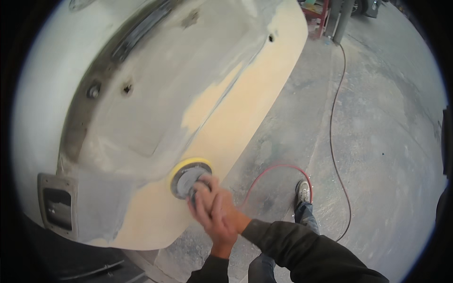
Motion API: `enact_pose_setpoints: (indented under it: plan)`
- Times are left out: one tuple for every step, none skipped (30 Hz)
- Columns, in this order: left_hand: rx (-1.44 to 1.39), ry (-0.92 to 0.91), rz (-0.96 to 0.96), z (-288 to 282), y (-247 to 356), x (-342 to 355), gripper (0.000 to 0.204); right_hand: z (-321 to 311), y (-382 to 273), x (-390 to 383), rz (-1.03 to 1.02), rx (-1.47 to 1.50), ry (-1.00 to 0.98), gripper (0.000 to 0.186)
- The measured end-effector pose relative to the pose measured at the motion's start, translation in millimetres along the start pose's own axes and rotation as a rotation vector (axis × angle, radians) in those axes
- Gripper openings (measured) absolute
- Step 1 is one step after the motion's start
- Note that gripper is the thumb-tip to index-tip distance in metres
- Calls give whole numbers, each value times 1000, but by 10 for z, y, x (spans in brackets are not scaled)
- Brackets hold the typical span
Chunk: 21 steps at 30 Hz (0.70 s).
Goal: The person sands a detached car door with a pneumatic orbital sander, then uses an air hose to blow dust off the surface, and finally hand-sands a small area with a sanding block.
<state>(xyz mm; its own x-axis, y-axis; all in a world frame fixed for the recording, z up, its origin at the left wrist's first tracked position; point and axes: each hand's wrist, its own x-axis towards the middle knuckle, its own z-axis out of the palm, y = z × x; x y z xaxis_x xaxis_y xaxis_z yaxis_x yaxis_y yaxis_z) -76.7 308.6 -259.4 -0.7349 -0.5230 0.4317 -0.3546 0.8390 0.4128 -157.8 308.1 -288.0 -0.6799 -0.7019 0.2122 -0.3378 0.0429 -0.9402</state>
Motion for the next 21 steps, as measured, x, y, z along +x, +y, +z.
enact_pose_setpoints:
  plan:
    - [-9, 5, -73, 34, 10, -132, 45, -3, -3, 46, 109, 21, -151, 29]
    - [-14, 20, -110, 73, 77, -182, 45, 18, -8, 76, 219, 73, -321, 29]
    - [-25, 32, -145, 147, 162, -190, 45, -63, 57, 91, 217, 76, -270, 30]
    - [-19, 43, -183, 172, 214, -133, 45, -107, 77, 111, 212, 92, -226, 30]
    - [-4, -8, -125, 222, 243, -18, 45, -168, 117, 158, 207, 108, -184, 31]
    - [13, -56, -79, 297, 275, 104, 45, -303, 156, 234, 148, 65, -89, 32]
    - [34, -96, -36, 351, 330, 238, 45, -484, 185, 321, 84, 24, -1, 32]
    - [39, -125, 4, 418, 404, 402, 45, -669, 213, 425, 20, -17, 87, 33]
    - [21, -161, 46, 581, 523, 597, 45, -906, 298, 538, 38, -33, 146, 39]
    - [6, -193, 89, 735, 655, 797, 44, -1097, 411, 651, 61, -41, 204, 41]
    - [-40, -192, 110, 905, 786, 970, 42, -1267, 548, 764, 84, -48, 260, 43]
    - [-64, -222, 129, 1101, 908, 1113, 42, -1471, 705, 885, 114, -61, 320, 45]
    - [-58, -242, 140, 1199, 977, 1259, 41, -1685, 593, 1039, 73, 20, 362, 53]
    - [-53, -262, 150, 1294, 1043, 1399, 41, -1779, 662, 1169, 63, 25, 393, 54]
    - [-86, -258, 164, 1461, 1195, 1539, 40, -1965, 815, 1277, 58, 4, 436, 56]
    - [-99, -265, 181, 1549, 1306, 1699, 40, -2069, 941, 1386, 49, 2, 473, 57]
    - [-114, -273, 198, 1641, 1414, 1863, 40, -2115, 1219, 1483, 39, -37, 516, 60]
    - [-118, -286, 202, 1704, 1463, 1986, 40, -2229, 1234, 1573, 46, -17, 532, 58]
    - [-152, -315, 186, 1766, 1516, 2109, 40, -2409, 1208, 1701, 52, -6, 550, 56]
    - [-188, -343, 170, 1827, 1565, 2224, 41, -2559, 1221, 1813, 58, 3, 568, 54]
    - [-225, -369, 159, 1868, 1612, 2324, 41, -2677, 1254, 1904, 181, 75, 523, 61]
